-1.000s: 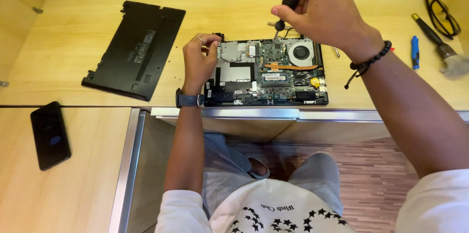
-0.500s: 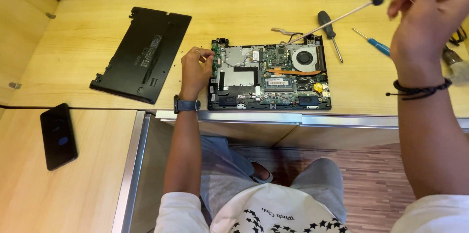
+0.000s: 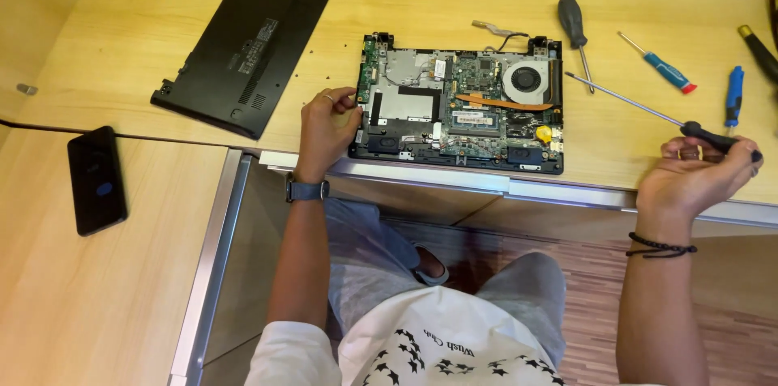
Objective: The person is disassembling a laptop by removing screws with a screwdriver and checking the alignment of internal components.
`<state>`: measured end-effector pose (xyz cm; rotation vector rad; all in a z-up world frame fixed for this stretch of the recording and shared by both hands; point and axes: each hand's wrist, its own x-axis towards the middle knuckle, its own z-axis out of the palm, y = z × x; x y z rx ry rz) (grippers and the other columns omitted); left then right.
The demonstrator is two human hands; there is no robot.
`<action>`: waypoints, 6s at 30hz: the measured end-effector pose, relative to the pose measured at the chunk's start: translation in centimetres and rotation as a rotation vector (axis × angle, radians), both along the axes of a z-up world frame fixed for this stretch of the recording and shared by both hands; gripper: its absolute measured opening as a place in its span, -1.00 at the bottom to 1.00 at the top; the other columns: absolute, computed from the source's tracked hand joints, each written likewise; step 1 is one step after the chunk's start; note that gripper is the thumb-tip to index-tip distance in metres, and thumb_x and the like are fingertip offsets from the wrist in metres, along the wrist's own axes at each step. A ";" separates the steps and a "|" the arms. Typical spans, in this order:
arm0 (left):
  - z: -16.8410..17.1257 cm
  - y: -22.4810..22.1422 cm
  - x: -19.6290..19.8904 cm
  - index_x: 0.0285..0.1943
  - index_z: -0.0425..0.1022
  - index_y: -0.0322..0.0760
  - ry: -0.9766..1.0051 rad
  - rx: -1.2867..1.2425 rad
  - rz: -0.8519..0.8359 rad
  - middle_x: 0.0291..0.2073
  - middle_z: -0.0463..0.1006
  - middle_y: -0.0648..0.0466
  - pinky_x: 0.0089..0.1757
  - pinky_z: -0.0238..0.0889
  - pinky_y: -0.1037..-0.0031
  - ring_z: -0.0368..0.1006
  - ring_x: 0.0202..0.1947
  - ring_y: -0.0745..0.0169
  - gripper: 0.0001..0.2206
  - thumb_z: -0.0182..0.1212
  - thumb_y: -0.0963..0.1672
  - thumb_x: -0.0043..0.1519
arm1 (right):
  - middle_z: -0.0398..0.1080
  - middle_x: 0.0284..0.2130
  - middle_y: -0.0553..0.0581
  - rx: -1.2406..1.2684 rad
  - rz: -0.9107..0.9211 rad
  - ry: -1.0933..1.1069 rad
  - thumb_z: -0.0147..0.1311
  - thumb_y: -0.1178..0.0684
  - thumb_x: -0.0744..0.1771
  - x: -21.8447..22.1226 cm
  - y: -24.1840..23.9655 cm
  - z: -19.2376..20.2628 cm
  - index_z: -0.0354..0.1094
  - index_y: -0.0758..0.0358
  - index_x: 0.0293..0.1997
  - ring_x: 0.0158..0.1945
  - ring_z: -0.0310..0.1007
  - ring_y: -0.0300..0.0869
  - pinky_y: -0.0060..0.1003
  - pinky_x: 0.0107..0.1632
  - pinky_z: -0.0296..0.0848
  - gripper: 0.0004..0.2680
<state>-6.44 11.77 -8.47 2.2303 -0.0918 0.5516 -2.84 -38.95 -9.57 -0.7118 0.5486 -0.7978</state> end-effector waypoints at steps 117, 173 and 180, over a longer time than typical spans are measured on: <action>-2.0 -20.3 -10.6 -0.24 0.51 -0.29 0.249 -2.102 -0.413 -0.24 0.45 0.05 -0.35 0.24 0.58 0.35 -0.38 0.34 -0.94 0.24 -0.25 0.28 | 0.00 -0.12 0.23 -1.342 -0.200 -0.281 -0.29 -0.11 0.51 -14.0 7.9 8.5 -0.01 0.41 -0.04 -0.09 -0.03 -0.01 -0.10 -0.02 -0.04 -0.72; 2.9 -21.6 -10.9 0.01 0.52 -0.26 0.448 -2.609 -0.313 -0.32 0.49 0.08 -0.34 0.34 0.67 0.38 -0.35 0.38 -0.85 0.28 -0.21 0.29 | 0.37 -0.47 0.39 -0.647 1.015 -0.508 -0.05 -0.18 0.42 -20.6 1.3 6.3 0.12 0.53 0.10 -0.55 0.31 -0.12 -0.36 -0.53 0.24 -0.59; 4.4 -20.1 -8.9 -0.04 0.46 -0.38 0.246 -2.179 -0.117 -0.33 0.49 0.04 -0.43 0.26 0.68 0.38 -0.46 0.44 -0.90 0.13 -0.19 0.37 | 0.47 -0.16 0.39 -1.520 0.916 -0.380 -0.03 0.15 0.30 -22.6 5.6 11.6 0.23 0.58 -0.08 -0.10 0.66 0.09 -0.56 -0.48 0.56 -0.78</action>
